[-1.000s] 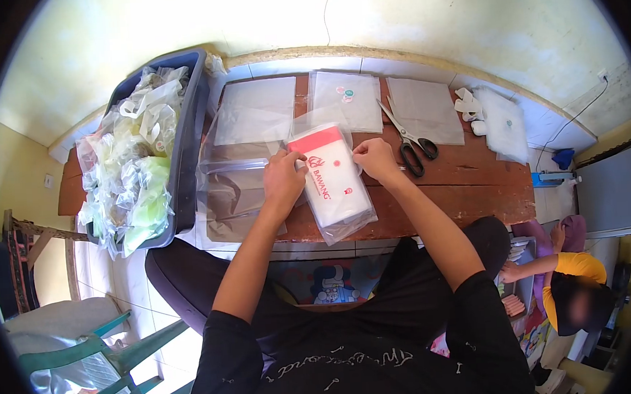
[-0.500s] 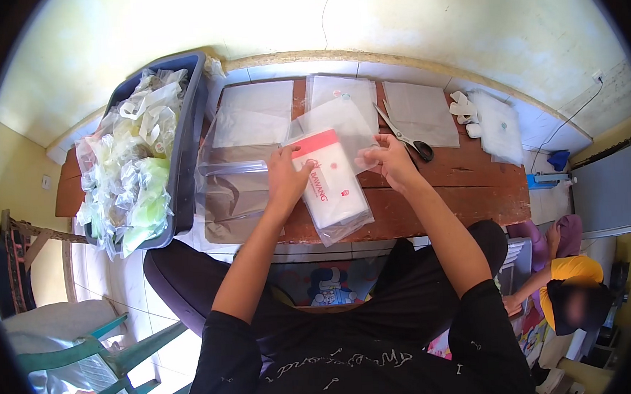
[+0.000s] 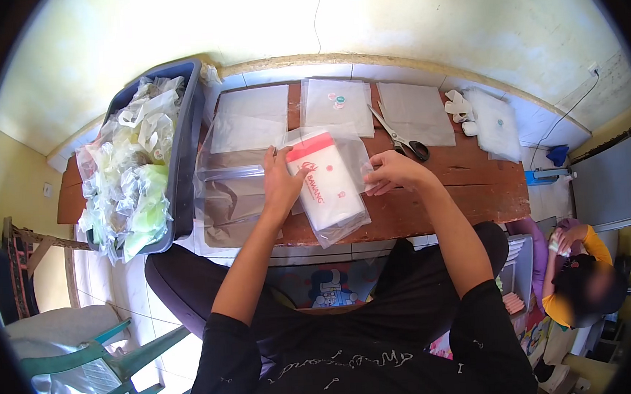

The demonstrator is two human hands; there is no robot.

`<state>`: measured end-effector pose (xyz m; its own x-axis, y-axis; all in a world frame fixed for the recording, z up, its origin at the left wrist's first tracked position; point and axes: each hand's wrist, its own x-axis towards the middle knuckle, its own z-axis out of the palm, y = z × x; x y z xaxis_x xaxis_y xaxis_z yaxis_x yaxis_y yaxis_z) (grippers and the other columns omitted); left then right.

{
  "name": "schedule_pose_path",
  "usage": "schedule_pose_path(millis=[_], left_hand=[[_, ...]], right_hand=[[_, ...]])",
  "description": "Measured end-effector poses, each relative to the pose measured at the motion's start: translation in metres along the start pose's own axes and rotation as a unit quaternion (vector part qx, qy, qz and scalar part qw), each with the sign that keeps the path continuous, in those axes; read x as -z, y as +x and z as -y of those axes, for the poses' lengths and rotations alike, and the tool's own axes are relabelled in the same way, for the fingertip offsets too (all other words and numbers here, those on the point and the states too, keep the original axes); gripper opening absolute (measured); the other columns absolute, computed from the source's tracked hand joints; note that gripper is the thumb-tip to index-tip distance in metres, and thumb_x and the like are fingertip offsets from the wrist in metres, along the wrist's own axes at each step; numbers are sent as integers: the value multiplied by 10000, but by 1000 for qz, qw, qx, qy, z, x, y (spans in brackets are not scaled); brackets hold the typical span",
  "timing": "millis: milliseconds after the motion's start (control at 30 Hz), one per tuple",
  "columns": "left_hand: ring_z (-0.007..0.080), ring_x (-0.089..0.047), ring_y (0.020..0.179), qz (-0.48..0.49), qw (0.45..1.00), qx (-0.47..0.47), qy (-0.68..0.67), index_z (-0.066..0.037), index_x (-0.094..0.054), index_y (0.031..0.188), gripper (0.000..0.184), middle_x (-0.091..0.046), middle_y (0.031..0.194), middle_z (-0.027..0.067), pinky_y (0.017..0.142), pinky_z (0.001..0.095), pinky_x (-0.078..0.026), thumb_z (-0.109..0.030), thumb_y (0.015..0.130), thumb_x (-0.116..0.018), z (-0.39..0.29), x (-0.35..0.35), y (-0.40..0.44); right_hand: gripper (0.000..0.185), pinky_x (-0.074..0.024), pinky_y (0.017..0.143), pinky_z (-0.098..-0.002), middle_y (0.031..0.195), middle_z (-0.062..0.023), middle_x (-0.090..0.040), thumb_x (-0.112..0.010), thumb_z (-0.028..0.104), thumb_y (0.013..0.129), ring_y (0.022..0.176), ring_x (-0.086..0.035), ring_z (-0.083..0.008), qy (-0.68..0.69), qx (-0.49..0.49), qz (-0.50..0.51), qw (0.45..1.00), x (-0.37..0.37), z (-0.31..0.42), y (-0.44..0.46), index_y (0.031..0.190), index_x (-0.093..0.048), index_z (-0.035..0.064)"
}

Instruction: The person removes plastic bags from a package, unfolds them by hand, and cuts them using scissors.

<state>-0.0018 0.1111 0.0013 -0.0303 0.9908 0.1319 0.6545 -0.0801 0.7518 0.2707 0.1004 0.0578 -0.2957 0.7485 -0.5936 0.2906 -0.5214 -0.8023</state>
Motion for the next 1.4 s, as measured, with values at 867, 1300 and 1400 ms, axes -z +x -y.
schedule_pose_path(millis=[867, 1300, 1400], left_hand=[[178, -587, 634, -41, 992, -9, -123, -47, -613, 1196, 419, -603, 846, 102, 597, 321, -488, 8, 791, -705, -6, -8, -2], [131, -636, 704, -5, 897, -98, -431, -57, -510, 1326, 475, -632, 914, 73, 593, 252, -511, 23, 875, -636, -133, -61, 87], [133, -635, 741, 142, 897, -22, -417, -50, -477, 1391, 622, -667, 880, 101, 614, 267, -511, 11, 805, -677, -126, -105, 107]], right_hand=[[139, -540, 588, -285, 871, -122, -711, -588, 95, 934, 688, -697, -182, 48, 93, -106, 989, -1, -43, 3, 990, -605, -31], [184, -544, 610, -276, 859, -125, -701, -564, 121, 965, 675, -689, -184, 7, 265, -280, 923, 122, 8, -55, 976, -620, -55], [201, -538, 631, -275, 874, -124, -694, -558, 139, 978, 694, -685, -185, 100, 276, -307, 905, 158, -19, -31, 996, -610, -54]])
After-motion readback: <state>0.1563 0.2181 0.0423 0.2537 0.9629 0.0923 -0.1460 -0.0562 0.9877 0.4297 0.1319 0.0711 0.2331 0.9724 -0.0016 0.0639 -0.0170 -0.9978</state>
